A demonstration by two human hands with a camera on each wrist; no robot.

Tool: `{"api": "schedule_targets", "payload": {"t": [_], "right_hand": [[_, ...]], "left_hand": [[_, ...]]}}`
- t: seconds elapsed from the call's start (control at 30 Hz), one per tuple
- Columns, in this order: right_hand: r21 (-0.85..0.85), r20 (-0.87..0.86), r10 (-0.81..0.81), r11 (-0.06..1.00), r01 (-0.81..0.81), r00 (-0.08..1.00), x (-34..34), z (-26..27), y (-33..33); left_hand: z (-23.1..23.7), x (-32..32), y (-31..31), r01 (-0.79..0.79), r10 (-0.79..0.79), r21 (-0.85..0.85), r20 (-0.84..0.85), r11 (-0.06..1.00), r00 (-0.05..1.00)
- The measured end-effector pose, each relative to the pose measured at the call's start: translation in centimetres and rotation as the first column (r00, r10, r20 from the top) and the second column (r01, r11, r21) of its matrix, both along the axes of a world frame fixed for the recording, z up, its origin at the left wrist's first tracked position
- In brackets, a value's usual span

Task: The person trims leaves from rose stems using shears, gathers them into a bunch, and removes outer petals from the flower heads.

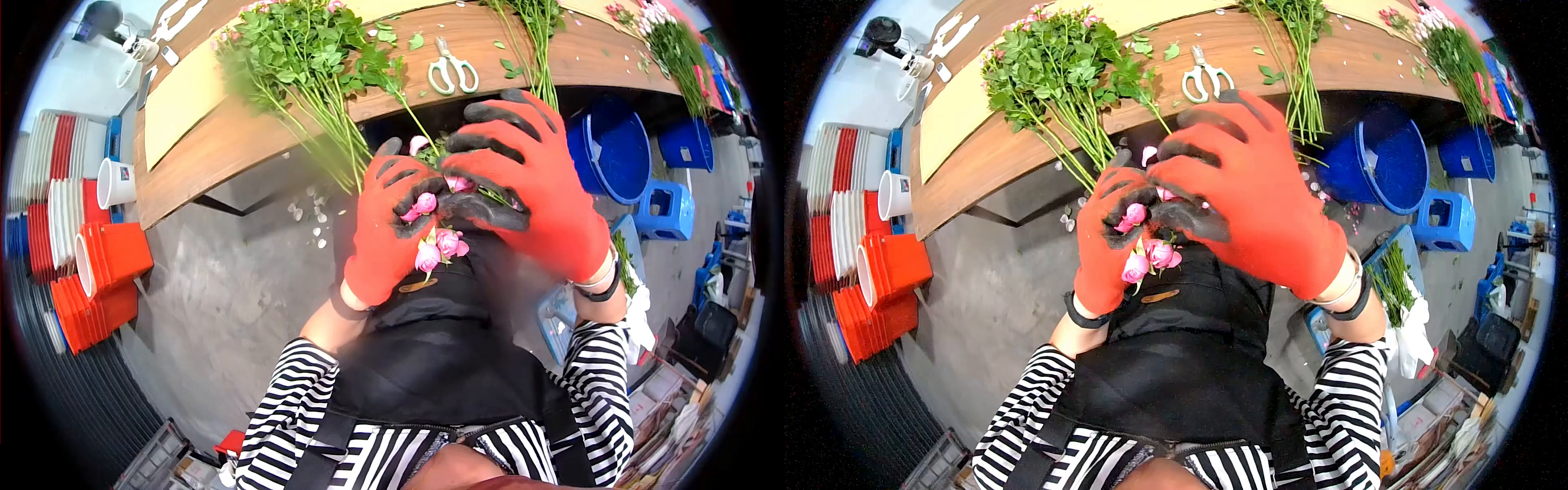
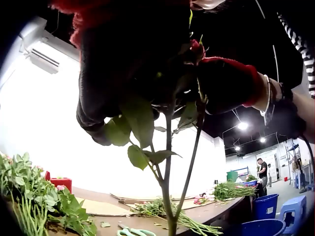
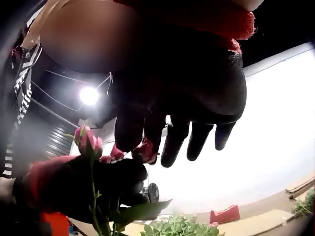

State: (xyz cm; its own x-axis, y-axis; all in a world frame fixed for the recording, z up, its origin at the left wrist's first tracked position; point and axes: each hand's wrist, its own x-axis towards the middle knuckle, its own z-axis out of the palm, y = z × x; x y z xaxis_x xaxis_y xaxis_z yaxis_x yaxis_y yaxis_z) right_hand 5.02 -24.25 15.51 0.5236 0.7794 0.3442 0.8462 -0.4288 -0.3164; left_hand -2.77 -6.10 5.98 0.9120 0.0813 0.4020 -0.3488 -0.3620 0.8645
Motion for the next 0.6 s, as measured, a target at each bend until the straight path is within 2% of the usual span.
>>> {"api": "schedule_targets", "payload": {"t": [0.1,0.17,0.2,0.23,0.3,0.33,0.43,0.47,0.53,0.57,0.6], "right_hand": [[-0.13,-0.059,0.078,0.988,-0.085,0.995,0.8,1.0,-0.6],[-0.144,-0.123,0.103,0.982,-0.12,0.987,1.2,0.3,-0.9],[-0.148,-0.154,0.114,0.979,-0.138,0.981,1.5,-0.2,-1.1],[-0.149,-0.319,0.076,0.98,-0.129,0.945,1.8,-0.5,-1.4],[-0.153,-0.616,-0.004,0.981,-0.115,0.788,2.6,-1.2,-2.2],[-0.05,-0.688,0.087,0.985,-0.167,0.72,3.6,-2.4,-2.3],[-0.159,-0.916,-0.148,0.987,0.003,0.372,4.3,-2.2,-1.7],[-0.086,-0.864,-0.075,0.996,0.002,0.497,4.9,-4.4,-2.2],[0.174,-0.809,0.022,0.963,0.204,0.587,3.5,-5.5,-1.6],[0.308,-0.772,0.059,0.906,0.29,0.632,2.6,-5.7,-1.3],[0.344,-0.826,0.114,0.878,0.332,0.552,2.1,-5.2,-1.2]], "left_hand": [[0.5,0.0,0.0,0.028,-0.037,0.172,0.054,0.985,0.998],[0.2,0.0,0.0,0.046,-0.068,0.281,0.068,0.959,0.995],[1.3,0.1,0.2,0.153,-0.176,0.318,0.044,0.936,0.983],[1.3,0.1,0.3,0.194,-0.219,0.319,0.044,0.928,0.975],[1.4,0.0,0.3,0.271,-0.3,0.322,0.045,0.907,0.953],[1.6,-0.1,0.6,0.339,-0.364,0.347,0.008,0.875,0.931],[1.2,-0.1,0.3,0.28,-0.279,-0.002,0.059,0.96,0.958],[1.1,-0.4,0.3,0.242,-0.252,-0.173,-0.04,0.955,0.967],[1.0,-1.0,0.4,0.069,-0.205,-0.522,-0.207,0.85,0.957],[1.2,-1.1,0.3,0.0,-0.207,-0.635,-0.252,0.772,0.945],[1.2,-1.2,0.4,-0.018,-0.214,-0.674,-0.26,0.738,0.942]]}}
